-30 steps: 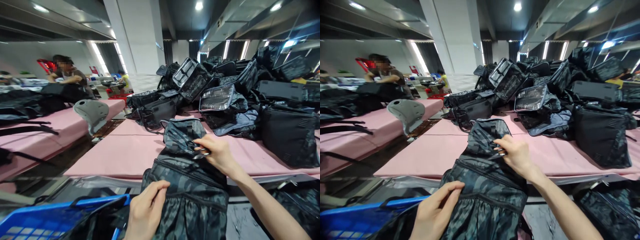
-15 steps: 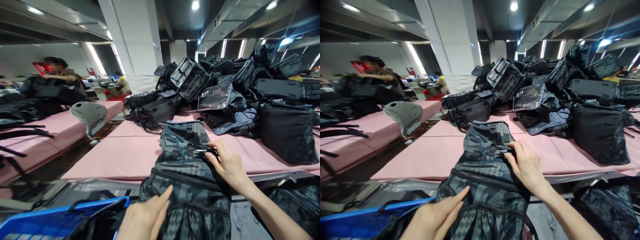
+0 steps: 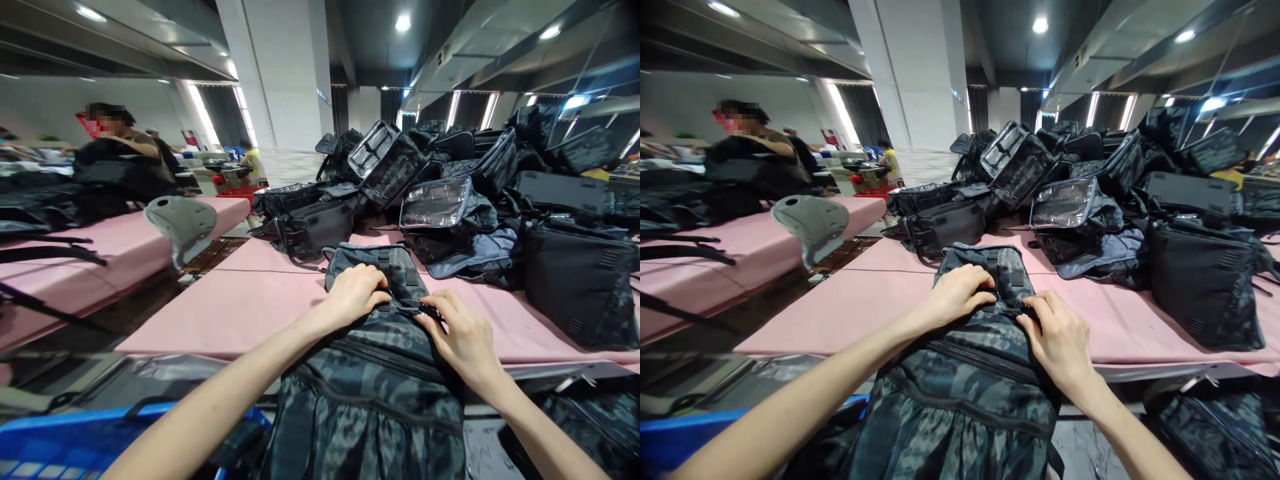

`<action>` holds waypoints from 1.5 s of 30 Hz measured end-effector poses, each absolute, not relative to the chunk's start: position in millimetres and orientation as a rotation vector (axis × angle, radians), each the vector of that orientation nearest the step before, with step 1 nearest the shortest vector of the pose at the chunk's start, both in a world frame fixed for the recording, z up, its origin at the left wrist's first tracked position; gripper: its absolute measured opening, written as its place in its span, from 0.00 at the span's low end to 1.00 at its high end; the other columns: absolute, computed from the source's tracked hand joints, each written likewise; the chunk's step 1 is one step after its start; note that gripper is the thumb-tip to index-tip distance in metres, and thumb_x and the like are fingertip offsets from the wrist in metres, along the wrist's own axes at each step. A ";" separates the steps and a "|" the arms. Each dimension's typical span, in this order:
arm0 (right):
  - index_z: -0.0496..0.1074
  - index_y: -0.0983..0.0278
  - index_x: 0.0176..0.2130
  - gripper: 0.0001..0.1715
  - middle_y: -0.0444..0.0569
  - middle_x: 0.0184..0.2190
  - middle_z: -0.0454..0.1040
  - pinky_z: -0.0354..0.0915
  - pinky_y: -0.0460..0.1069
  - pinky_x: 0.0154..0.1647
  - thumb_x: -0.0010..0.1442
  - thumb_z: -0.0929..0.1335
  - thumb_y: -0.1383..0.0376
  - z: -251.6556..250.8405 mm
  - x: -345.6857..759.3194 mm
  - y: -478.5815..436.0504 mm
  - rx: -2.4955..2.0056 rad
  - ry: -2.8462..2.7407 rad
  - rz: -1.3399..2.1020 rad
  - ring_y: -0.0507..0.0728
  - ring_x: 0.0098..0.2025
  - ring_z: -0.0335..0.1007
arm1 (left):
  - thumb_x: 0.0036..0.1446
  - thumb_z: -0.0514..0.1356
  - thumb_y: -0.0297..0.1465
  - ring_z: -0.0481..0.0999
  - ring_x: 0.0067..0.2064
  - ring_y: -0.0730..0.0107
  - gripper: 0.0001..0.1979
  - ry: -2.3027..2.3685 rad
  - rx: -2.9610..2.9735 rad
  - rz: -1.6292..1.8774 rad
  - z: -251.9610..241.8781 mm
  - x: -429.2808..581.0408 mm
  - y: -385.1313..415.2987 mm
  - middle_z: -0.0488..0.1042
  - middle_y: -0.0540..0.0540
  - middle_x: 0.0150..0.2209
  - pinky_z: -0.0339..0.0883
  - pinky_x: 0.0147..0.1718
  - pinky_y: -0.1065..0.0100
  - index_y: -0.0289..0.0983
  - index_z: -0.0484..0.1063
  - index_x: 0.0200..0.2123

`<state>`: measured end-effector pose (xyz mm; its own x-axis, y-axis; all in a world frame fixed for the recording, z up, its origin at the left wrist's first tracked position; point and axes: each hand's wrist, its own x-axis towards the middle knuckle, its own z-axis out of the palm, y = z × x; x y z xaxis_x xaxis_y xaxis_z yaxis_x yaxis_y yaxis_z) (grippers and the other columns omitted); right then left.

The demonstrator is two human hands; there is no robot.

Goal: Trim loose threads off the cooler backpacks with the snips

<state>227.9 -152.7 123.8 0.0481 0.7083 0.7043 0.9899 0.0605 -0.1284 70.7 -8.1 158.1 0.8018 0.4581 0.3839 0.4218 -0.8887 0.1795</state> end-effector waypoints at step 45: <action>0.72 0.63 0.35 0.05 0.48 0.32 0.72 0.62 0.47 0.32 0.58 0.65 0.68 146.5 207.0 -121.1 -1.287 -1.968 -0.577 0.53 0.33 0.67 | 0.46 0.59 0.35 0.63 0.21 0.79 0.11 0.488 1.937 0.616 168.8 61.9 14.8 0.65 0.53 0.19 0.58 0.21 0.75 0.32 0.68 0.24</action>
